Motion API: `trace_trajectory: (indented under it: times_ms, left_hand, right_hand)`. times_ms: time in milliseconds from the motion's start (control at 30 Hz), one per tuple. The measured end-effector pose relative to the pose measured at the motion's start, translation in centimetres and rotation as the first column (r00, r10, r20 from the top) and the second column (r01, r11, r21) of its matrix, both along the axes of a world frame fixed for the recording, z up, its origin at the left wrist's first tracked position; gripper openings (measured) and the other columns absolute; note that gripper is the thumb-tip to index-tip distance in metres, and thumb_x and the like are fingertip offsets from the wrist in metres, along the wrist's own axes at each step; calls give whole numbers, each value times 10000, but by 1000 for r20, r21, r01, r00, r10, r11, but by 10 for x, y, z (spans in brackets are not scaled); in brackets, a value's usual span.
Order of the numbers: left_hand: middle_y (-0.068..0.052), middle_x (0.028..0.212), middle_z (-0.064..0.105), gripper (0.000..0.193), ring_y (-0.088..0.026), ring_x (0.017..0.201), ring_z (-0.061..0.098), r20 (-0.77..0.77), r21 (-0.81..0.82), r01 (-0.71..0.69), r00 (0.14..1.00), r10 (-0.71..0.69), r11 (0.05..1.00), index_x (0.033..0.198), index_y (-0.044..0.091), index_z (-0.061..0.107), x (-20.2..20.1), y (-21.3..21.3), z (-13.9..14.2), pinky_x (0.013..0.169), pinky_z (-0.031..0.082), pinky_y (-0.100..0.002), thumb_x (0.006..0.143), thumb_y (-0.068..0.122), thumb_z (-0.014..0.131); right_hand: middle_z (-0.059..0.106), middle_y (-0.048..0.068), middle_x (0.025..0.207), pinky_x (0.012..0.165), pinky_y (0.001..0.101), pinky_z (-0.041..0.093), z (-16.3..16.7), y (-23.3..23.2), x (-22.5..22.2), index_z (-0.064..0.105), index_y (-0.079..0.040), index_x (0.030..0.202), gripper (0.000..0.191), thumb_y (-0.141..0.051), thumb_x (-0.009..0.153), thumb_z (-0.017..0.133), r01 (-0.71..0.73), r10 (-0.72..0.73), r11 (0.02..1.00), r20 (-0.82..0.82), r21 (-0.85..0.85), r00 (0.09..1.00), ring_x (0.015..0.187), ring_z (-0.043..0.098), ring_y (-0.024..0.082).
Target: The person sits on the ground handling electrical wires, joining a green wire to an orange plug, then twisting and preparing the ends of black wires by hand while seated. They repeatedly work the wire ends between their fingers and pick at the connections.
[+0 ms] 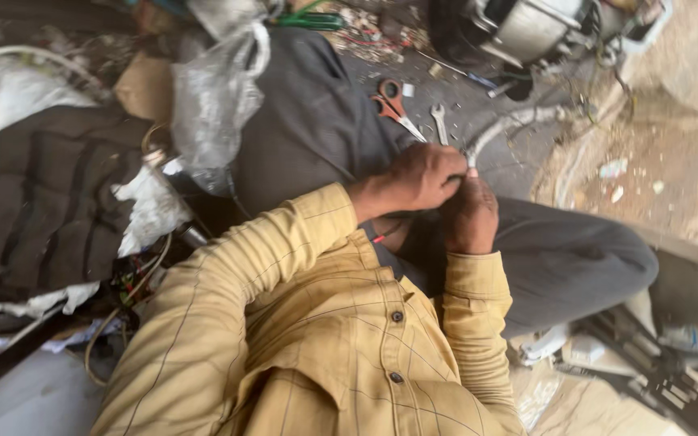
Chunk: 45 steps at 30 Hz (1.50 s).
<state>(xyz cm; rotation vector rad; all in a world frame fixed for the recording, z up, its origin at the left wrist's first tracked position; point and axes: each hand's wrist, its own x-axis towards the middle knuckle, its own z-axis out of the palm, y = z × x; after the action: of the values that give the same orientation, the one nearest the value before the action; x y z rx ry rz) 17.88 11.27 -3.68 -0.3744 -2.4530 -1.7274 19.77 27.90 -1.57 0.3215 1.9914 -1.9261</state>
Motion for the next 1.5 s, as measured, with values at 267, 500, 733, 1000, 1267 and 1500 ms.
trace_trajectory:
  times_ms: [267,500,733,1000,1267,1500]
  left_hand:
    - [-184,1127,647,318,-369,1080,601,-160,-172,-107,984,79,979,999,26,681,34,-43,82,937,470,-507,771,216,796]
    - [-342,1244,577,737,-471,1114,585,-424,-613,-688,701,573,388,1337,-120,540,119,-221,142,910,486,-498,765,244,829]
    - [-182,1143,695,439,-372,1003,665,30,-473,-592,729,684,652,1289,92,710,173,-271,62,895,538,-429,878,-57,681]
    - [-120,909,674,250,-281,887,671,-89,-481,-759,540,837,439,953,101,788,219,-329,51,811,549,-399,886,-106,663]
    - [-129,901,714,300,-139,654,594,388,498,-829,477,789,256,1075,-70,737,189,-340,47,585,473,-267,931,-186,500]
    - [-142,885,673,202,-211,687,642,316,832,-546,611,726,97,955,-51,653,180,-357,50,618,500,-317,952,-220,544]
  right_hand:
    - [678,90,925,721,312,524,-5,-5,-11,659,2,1039,305,-252,1122,513,71,-59,988,89,-140,994,782,615,159]
    - [684,119,900,692,348,536,-1,-5,-9,657,20,1104,344,-310,1082,562,97,-50,968,200,-233,979,764,650,228]
    - [662,122,947,725,350,520,1,-5,-11,653,26,1124,337,-302,1102,579,86,-27,950,194,-301,981,818,633,239]
    - [666,130,935,719,354,532,-2,-5,-12,650,20,1107,352,-322,1080,569,79,-33,964,182,-254,983,809,631,236]
    - [661,135,941,715,348,525,-1,-3,-12,635,23,1131,359,-328,1086,571,90,-48,967,178,-239,983,811,627,231]
    - [647,136,943,727,360,523,1,-2,-11,624,17,1129,361,-335,1081,561,113,-71,965,181,-236,981,816,613,236]
